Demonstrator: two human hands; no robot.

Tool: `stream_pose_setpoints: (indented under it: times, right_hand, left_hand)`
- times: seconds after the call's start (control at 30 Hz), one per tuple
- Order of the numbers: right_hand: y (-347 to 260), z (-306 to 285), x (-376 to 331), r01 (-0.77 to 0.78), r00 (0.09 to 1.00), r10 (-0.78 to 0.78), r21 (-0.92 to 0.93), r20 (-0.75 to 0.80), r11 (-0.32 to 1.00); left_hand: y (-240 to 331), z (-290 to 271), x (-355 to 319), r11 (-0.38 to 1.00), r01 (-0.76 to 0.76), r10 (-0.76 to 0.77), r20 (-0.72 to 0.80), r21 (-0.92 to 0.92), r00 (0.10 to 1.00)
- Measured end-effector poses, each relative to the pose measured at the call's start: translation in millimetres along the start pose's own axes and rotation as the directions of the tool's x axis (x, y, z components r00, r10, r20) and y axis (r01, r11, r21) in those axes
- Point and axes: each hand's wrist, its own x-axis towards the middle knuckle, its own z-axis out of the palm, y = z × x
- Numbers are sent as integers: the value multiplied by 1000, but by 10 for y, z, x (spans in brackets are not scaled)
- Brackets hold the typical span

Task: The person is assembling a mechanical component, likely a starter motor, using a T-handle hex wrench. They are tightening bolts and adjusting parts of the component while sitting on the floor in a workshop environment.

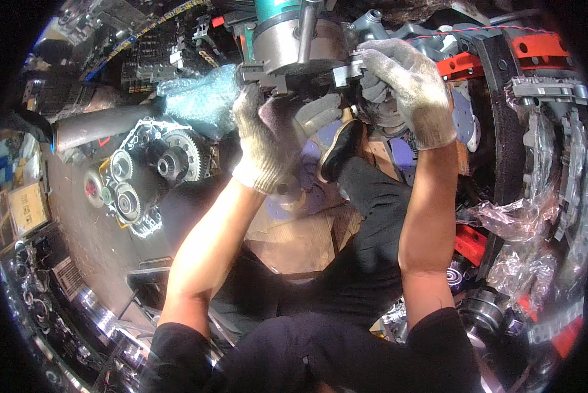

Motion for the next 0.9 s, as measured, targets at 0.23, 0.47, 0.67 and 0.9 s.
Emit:
stream_pose_setpoints:
  times: [0.23, 0.47, 0.67, 0.9]
  right_hand:
    - [-159, 9, -4, -355, 933, 359, 263, 36, 897]
    - [-54, 22, -30, -345, 938, 343, 216, 49, 913]
    - [-812, -5, 236, -332, 907, 378, 236, -184, 913]
    - [-1593, -30, 441, -222, 959, 238, -117, 155, 968]
  left_hand:
    - [-39, 20, 6, 1000, -17, 18, 63, -22, 998]
    - [-23, 15, 20, 986, -33, 21, 74, 166, 997]
    - [-21, -10, 1, 999, -19, 22, 80, -40, 997]
    - [-9, -4, 34, 999, -16, 19, 64, -50, 998]
